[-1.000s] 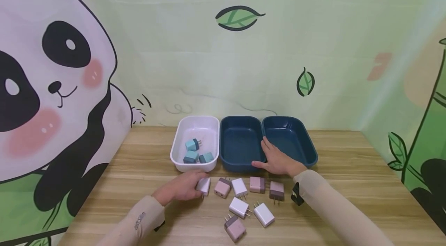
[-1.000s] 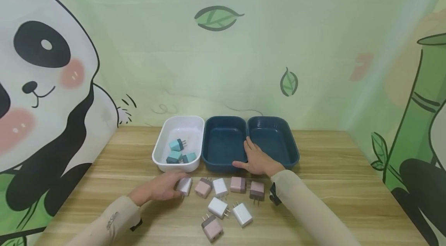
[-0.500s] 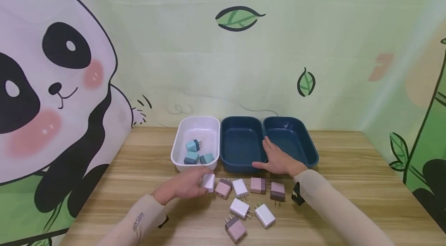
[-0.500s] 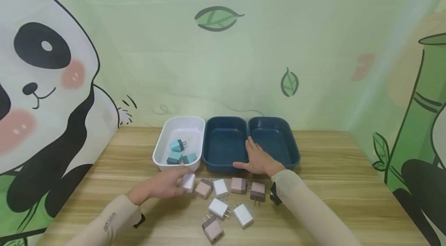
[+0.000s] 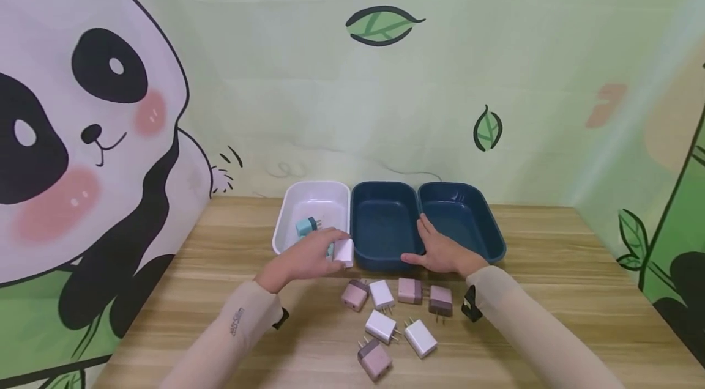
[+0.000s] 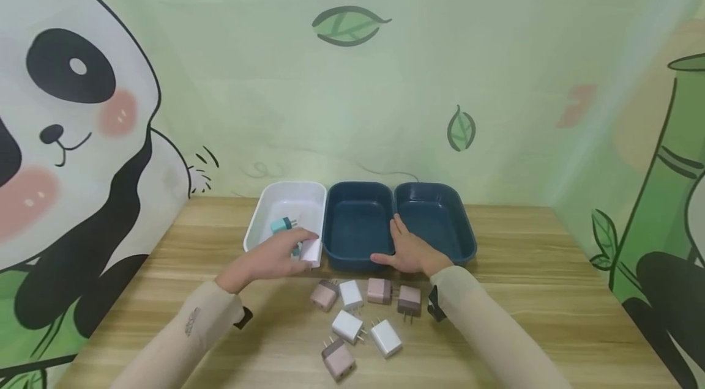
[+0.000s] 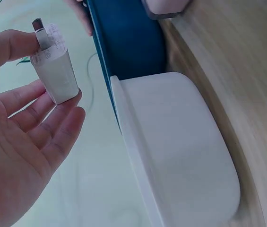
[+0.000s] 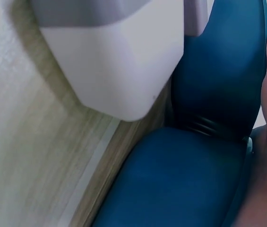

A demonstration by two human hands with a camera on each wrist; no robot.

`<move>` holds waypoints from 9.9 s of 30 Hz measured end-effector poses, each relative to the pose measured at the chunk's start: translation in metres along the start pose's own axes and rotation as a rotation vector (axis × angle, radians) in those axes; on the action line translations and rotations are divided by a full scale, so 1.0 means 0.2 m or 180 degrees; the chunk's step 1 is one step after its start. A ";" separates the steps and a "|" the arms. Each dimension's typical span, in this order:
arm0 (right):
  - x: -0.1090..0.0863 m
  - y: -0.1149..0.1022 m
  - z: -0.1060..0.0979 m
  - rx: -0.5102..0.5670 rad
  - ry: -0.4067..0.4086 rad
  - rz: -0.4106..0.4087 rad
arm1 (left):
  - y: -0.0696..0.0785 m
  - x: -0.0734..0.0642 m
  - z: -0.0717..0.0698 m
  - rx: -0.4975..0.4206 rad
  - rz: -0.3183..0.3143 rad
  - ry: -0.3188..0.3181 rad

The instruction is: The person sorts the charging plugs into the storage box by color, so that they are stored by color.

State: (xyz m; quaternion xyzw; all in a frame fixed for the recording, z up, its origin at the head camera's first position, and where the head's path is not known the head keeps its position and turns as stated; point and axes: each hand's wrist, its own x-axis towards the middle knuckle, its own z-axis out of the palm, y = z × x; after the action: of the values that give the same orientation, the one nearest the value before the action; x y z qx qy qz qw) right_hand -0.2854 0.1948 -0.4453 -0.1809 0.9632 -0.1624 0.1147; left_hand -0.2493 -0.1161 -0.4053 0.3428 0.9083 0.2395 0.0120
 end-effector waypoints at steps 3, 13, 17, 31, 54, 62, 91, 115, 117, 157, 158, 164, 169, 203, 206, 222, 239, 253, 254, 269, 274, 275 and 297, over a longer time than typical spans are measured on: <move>0.00 0.01 0.00 0.0053 0.0010 0.0003 | 0.01 0.04 0.00 0.0004 -0.0066 -0.0002; 0.00 0.01 0.01 0.0103 0.0051 -0.0010 | 0.02 0.10 0.01 -0.0002 -0.0264 0.0001; 0.00 0.02 0.02 0.0093 0.0045 0.0002 | 0.04 0.12 0.02 0.0039 -0.0249 0.0001; 0.00 0.00 0.00 0.0053 0.0014 0.0037 | 0.07 0.20 0.01 0.0058 -0.0399 -0.0115; 0.00 0.01 0.00 0.0055 0.0003 0.0083 | -0.04 0.38 0.11 0.0065 -0.0529 -0.0165; 0.00 0.00 -0.01 0.0036 -0.0015 0.0107 | -0.05 0.45 0.13 0.0134 -0.0605 -0.0302; 0.00 0.01 0.00 -0.0016 0.0050 0.0024 | -0.08 0.59 0.15 0.0435 -0.0936 -0.0357; 0.02 0.02 0.01 -0.0016 0.0054 0.0054 | -0.14 0.61 0.17 0.0444 -0.1135 -0.0268; 0.02 0.02 0.01 -0.0007 0.0048 0.0055 | -0.15 0.62 0.18 0.0455 -0.1143 -0.0265; 0.01 0.01 0.01 -0.0049 0.0048 0.0100 | 0.02 0.33 0.10 0.0494 -0.0032 -0.0592; 0.01 0.01 0.01 -0.0045 0.0047 0.0104 | 0.03 0.31 0.10 0.0516 0.0034 -0.0602; 0.01 0.01 0.01 -0.0026 0.0046 0.0099 | 0.10 0.23 0.13 0.0501 0.0337 -0.0711; 0.00 0.01 0.01 -0.0048 0.0046 0.0109 | 0.14 0.17 0.16 0.0405 0.0544 -0.0791; 0.00 -0.01 0.00 -0.0029 0.0039 0.0132 | 0.20 0.03 0.39 0.0692 0.1155 -0.1140; 0.00 0.00 0.00 -0.0033 0.0036 0.0144 | 0.21 0.02 0.40 0.0722 0.1125 -0.1188; 0.00 0.00 0.00 -0.0029 0.0052 0.0132 | 0.20 0.03 0.42 0.0794 0.1176 -0.1187; 0.00 0.01 0.01 -0.0025 0.0069 0.0087 | 0.20 0.04 0.43 0.0752 0.1252 -0.1194; 0.00 0.01 0.02 -0.0008 0.0070 0.0129 | 0.21 0.04 0.39 0.0411 0.1122 -0.1035; 0.00 0.01 0.02 -0.0005 0.0072 0.0124 | 0.20 0.04 0.39 0.0414 0.1136 -0.1012; 0.00 0.01 0.02 -0.0008 0.0087 0.0139 | 0.17 0.02 0.28 0.0519 0.0908 -0.0821; 0.00 0.01 0.02 -0.0001 0.0079 0.0152 | 0.17 0.02 0.23 0.0411 0.0740 -0.0801; 0.00 0.01 0.02 0.0003 0.0076 0.0163 | 0.17 0.02 0.22 0.0400 0.0722 -0.0793; 0.00 0.01 0.03 -0.0038 0.0128 0.0092 | 0.16 0.05 0.11 0.0272 0.0528 -0.0481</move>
State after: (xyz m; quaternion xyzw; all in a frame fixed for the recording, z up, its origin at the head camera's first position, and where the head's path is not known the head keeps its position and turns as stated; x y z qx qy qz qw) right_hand -0.2852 0.1945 -0.4512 -0.1643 0.9688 -0.1585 0.0966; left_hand -0.2329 -0.0805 -0.4101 0.4340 0.8827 0.1742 0.0460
